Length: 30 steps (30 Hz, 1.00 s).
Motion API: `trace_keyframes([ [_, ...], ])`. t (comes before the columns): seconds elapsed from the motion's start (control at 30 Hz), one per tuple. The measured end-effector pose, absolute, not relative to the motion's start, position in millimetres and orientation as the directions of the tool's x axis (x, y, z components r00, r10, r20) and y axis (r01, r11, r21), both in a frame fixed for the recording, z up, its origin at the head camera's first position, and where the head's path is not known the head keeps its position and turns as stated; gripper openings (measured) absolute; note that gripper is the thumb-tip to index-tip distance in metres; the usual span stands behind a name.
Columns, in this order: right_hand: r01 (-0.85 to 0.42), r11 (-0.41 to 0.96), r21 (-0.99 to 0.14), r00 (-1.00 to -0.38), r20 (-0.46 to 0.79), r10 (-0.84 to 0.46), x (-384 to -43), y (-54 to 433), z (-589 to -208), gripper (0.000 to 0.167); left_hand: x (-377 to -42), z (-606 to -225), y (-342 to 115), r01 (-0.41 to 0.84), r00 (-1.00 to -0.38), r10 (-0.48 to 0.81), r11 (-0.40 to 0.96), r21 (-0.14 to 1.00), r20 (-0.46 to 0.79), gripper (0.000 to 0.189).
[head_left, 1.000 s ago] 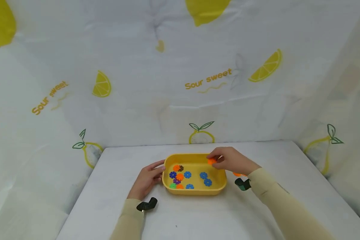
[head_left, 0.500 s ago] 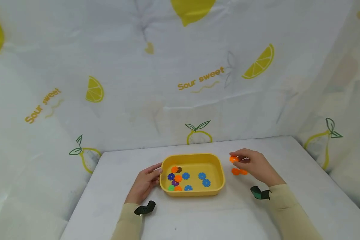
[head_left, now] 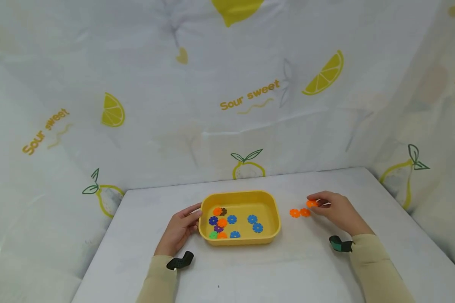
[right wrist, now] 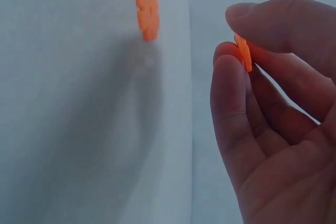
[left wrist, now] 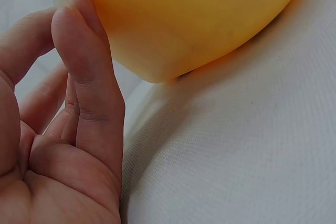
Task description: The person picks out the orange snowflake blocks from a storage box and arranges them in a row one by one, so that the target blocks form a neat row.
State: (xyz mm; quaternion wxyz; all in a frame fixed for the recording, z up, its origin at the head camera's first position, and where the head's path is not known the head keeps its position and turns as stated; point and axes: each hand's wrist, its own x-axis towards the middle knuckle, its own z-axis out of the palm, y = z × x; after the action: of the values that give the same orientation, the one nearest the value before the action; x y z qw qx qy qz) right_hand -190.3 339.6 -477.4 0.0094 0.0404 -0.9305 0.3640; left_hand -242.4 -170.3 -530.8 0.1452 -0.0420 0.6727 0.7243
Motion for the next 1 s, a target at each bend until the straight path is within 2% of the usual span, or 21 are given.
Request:
trace_keyframes([
  [0.37,-0.026,0.738,-0.674,-0.999,-0.001,-0.037,-190.3,345.3,-487.8,0.037,-242.3,-521.9,-170.6,-0.273,-0.954,0.146,-0.061,0.96,-0.262,0.05],
  [1.0,0.037,0.772,-0.634,-0.999,-0.052,0.004,-193.3,343.1,-497.1,0.035,-242.3,-527.2,-169.3,-0.282,-0.951,0.152,-0.071,0.957,-0.269,0.057],
])
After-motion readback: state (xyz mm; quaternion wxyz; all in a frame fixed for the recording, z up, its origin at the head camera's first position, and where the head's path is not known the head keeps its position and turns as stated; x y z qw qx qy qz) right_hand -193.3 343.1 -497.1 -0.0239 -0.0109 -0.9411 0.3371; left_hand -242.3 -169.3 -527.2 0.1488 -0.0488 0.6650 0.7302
